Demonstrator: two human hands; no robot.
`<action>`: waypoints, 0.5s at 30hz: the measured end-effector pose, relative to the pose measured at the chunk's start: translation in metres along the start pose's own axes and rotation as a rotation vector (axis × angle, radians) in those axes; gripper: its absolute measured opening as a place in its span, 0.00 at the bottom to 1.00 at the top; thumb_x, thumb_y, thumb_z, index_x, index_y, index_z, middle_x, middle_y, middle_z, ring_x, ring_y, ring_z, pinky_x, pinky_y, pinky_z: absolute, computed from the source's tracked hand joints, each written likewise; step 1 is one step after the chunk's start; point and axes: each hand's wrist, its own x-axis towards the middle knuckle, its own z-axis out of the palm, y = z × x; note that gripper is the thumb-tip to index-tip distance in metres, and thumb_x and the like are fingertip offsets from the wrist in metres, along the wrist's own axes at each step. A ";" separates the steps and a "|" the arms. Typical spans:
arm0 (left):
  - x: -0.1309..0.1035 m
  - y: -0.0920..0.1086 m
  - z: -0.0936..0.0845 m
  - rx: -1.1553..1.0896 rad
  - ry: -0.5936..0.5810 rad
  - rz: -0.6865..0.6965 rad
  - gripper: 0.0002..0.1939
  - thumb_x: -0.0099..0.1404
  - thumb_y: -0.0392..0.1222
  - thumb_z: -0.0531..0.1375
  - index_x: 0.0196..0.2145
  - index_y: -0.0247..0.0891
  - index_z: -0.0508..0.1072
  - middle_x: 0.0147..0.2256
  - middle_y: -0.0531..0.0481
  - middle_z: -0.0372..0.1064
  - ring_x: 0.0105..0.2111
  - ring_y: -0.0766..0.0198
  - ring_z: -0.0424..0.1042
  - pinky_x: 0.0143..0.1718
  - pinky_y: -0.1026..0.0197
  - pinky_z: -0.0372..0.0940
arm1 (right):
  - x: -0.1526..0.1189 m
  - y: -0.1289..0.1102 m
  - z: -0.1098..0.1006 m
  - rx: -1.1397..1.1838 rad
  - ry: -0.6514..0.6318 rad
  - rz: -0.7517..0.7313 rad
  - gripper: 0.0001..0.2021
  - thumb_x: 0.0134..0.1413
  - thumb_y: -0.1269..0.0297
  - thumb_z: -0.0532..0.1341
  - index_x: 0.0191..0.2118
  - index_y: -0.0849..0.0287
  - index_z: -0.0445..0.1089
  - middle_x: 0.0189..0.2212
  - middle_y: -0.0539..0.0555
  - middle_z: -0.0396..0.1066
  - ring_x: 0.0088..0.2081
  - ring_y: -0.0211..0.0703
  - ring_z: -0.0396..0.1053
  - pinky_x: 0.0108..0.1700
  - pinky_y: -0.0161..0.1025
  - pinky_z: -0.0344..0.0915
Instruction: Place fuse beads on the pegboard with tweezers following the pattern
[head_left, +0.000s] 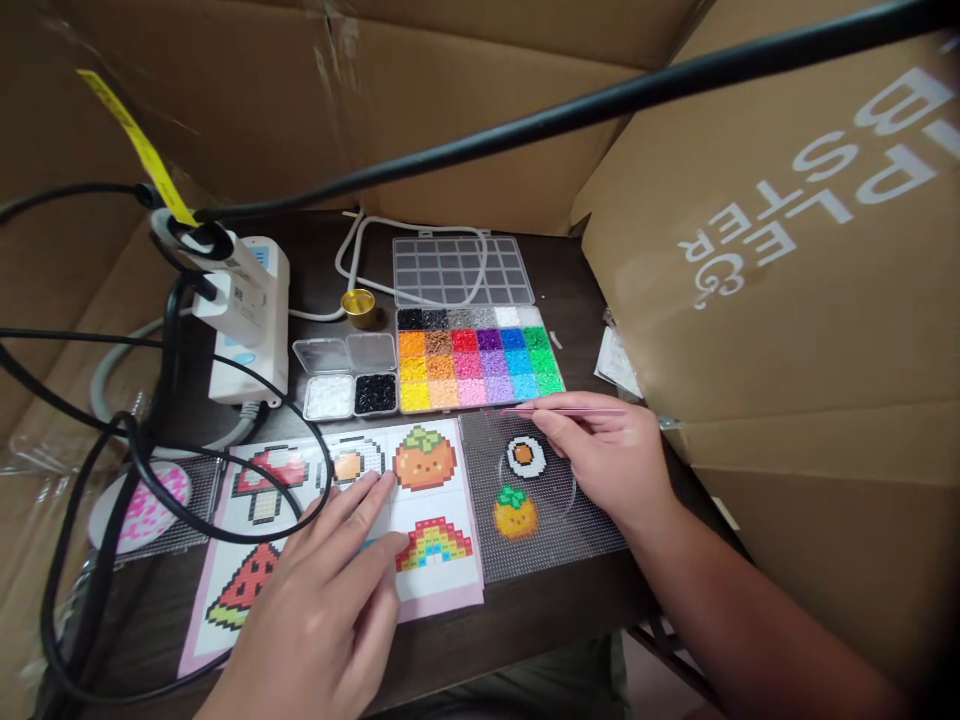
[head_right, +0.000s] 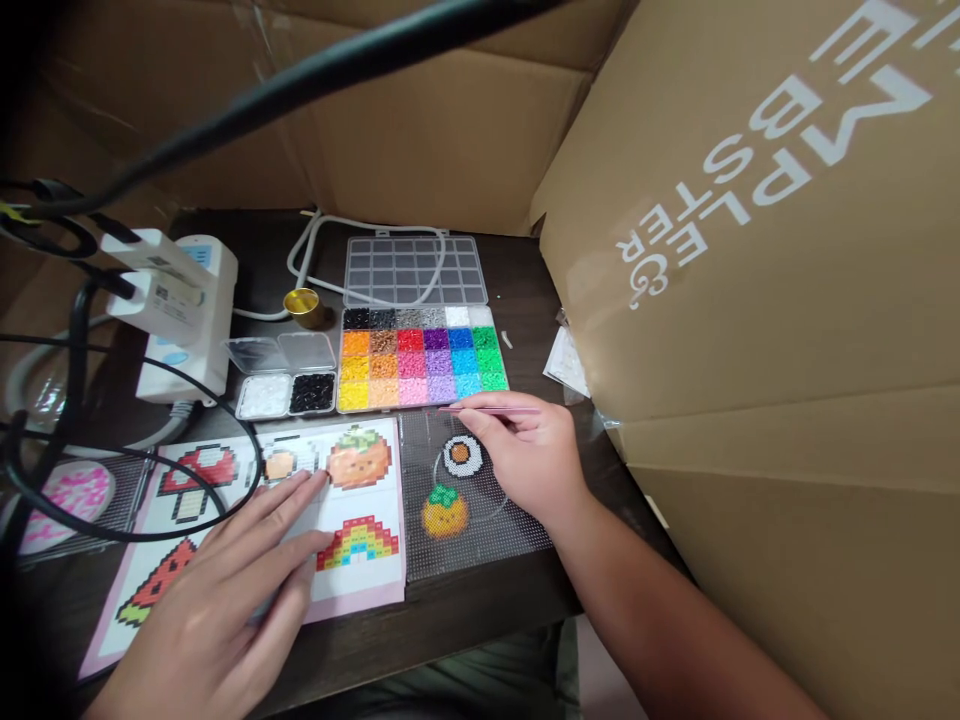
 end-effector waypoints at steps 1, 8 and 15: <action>0.000 0.000 0.000 -0.002 0.001 -0.004 0.15 0.63 0.30 0.56 0.46 0.39 0.73 0.63 0.41 0.64 0.64 0.46 0.62 0.59 0.41 0.68 | 0.000 0.001 0.001 -0.003 0.002 -0.003 0.03 0.49 0.64 0.69 0.30 0.56 0.81 0.30 0.54 0.82 0.31 0.45 0.79 0.36 0.39 0.78; -0.001 0.000 0.000 -0.001 -0.002 -0.005 0.15 0.63 0.30 0.57 0.47 0.39 0.73 0.63 0.42 0.64 0.64 0.46 0.62 0.60 0.42 0.67 | 0.002 0.004 0.005 -0.032 -0.003 -0.043 0.03 0.50 0.66 0.68 0.30 0.55 0.81 0.30 0.52 0.82 0.33 0.45 0.80 0.40 0.40 0.78; -0.001 0.000 0.001 0.009 -0.011 0.009 0.15 0.64 0.30 0.57 0.48 0.39 0.71 0.64 0.41 0.62 0.65 0.47 0.60 0.61 0.42 0.65 | 0.002 0.005 0.007 -0.055 -0.023 -0.055 0.03 0.51 0.67 0.68 0.31 0.56 0.81 0.31 0.53 0.82 0.34 0.45 0.80 0.41 0.40 0.78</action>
